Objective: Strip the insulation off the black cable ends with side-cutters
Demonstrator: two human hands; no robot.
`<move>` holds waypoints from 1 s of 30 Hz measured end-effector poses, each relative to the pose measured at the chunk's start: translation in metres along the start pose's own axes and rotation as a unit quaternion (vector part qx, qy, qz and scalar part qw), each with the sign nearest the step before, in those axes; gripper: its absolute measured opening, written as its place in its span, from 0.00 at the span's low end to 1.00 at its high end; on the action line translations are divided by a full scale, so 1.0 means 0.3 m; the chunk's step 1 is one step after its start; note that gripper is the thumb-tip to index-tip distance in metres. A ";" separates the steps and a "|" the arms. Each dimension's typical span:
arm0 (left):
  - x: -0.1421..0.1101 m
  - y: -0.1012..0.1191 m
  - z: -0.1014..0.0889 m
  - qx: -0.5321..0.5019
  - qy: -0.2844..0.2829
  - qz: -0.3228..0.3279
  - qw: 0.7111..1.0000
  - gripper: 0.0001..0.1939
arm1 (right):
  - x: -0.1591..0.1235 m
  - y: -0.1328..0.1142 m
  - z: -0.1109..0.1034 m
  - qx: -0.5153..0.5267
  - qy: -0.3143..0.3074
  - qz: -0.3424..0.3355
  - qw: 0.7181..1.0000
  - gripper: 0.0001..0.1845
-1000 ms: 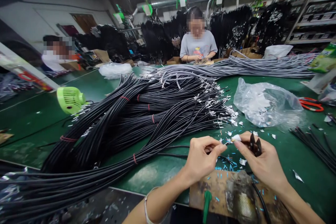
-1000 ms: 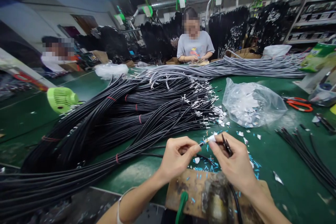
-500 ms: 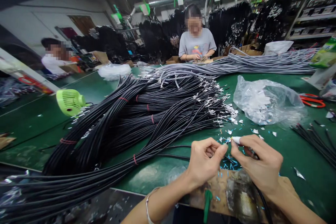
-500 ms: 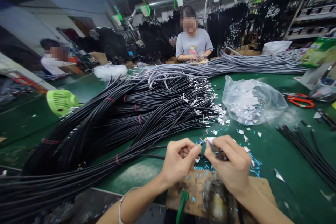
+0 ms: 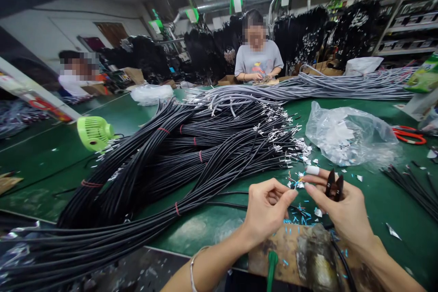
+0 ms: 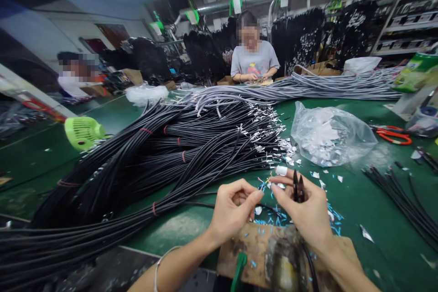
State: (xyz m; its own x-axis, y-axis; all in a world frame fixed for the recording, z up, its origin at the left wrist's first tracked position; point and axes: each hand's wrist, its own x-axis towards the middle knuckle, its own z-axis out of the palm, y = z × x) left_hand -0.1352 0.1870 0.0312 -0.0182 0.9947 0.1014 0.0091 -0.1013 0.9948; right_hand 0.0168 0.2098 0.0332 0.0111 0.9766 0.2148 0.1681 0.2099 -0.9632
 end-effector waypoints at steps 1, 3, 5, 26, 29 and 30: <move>0.001 -0.003 0.001 0.003 -0.002 -0.001 1.000 0.13 | 0.001 0.000 0.000 0.026 -0.010 0.032 0.999 0.20; 0.001 -0.008 0.002 0.012 -0.004 -0.003 1.000 0.13 | -0.001 0.003 0.000 0.061 -0.015 0.077 0.995 0.22; 0.000 -0.011 0.002 0.017 -0.003 -0.005 1.000 0.13 | -0.004 0.004 0.002 0.076 -0.010 0.094 0.993 0.22; 0.005 -0.030 0.004 0.031 0.014 0.022 0.999 0.12 | -0.014 -0.002 -0.014 0.028 -0.041 0.035 0.998 0.20; 0.008 -0.031 0.001 0.042 0.026 0.032 0.998 0.11 | -0.015 0.003 -0.024 -0.007 -0.021 -0.005 1.000 0.16; 0.010 -0.029 0.000 0.038 0.027 0.030 0.998 0.11 | -0.014 0.003 -0.028 -0.017 -0.021 -0.009 1.000 0.15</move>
State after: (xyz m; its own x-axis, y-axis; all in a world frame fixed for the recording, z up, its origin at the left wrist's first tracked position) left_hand -0.1353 0.1909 0.0228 -0.0694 0.9842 0.1631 0.0868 -0.1569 0.9838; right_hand 0.0252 0.2054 0.0328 -0.0343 0.9741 0.2237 0.2006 0.2260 -0.9532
